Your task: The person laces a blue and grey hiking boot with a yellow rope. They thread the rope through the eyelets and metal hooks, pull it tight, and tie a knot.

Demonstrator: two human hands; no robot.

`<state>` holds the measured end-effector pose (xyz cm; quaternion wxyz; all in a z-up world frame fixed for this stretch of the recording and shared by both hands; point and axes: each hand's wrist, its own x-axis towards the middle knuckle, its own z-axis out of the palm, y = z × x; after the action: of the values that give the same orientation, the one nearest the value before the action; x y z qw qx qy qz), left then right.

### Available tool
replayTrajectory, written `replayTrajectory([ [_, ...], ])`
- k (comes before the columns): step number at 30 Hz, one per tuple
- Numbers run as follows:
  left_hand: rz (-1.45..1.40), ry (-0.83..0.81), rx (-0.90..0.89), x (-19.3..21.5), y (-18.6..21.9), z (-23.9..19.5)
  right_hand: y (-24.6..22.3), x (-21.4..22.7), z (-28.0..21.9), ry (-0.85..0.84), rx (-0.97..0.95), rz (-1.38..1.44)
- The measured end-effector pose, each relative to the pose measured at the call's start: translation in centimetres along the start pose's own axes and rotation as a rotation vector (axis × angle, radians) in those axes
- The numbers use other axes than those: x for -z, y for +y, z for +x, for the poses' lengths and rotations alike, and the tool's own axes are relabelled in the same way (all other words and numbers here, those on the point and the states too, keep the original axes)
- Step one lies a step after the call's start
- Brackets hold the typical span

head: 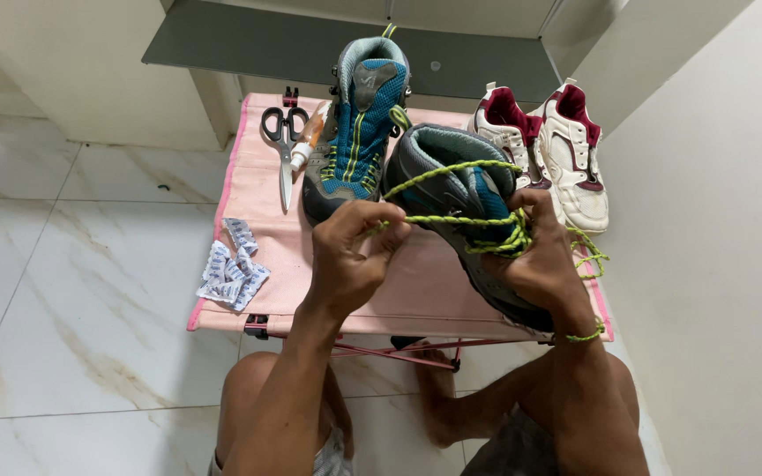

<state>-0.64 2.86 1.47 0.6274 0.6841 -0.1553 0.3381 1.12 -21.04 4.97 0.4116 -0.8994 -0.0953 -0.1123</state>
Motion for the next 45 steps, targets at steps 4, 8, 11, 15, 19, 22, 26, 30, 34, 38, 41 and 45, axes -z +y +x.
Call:
replayTrajectory([
  [4,0.198,-0.033,-0.201,0.0,2.6,-0.1,3.8,1.7,0.6,-0.011,0.039,0.101],
  [8,0.149,-0.037,-0.273,-0.5,3.7,0.0,6.0,1.6,0.9,-0.237,0.192,0.516],
  [11,0.169,-0.04,-0.256,0.0,3.8,0.2,6.6,-0.4,2.3,-0.349,0.197,0.623],
  [15,0.255,-0.021,-0.207,0.8,3.5,0.1,6.0,-2.0,4.1,-0.475,0.18,0.721],
  [19,0.285,-0.007,-0.32,1.0,3.5,0.4,4.7,-2.0,4.5,-0.5,0.209,0.713],
  [22,0.322,-0.006,-0.378,1.0,3.4,0.1,4.3,-1.8,4.4,-0.532,0.17,0.68],
  [26,0.397,0.004,-0.463,1.0,3.6,0.1,3.4,-2.0,3.9,-0.554,0.164,0.664],
  [30,0.417,-0.025,-0.497,0.7,4.2,0.3,4.0,-2.2,4.0,-0.58,0.174,0.628],
  [34,0.497,0.012,-0.545,0.5,4.4,0.3,5.0,-2.4,4.7,-0.627,0.173,0.618],
  [38,0.563,0.014,-0.536,0.4,3.9,0.5,4.7,-3.0,5.0,-0.667,0.112,0.658],
  [41,0.607,0.01,-0.455,0.5,3.3,0.6,3.7,-3.5,5.3,-0.691,0.063,0.679],
  [45,0.593,-0.044,-0.306,0.5,3.1,1.0,1.9,-3.8,7.0,-0.768,0.007,0.593],
])
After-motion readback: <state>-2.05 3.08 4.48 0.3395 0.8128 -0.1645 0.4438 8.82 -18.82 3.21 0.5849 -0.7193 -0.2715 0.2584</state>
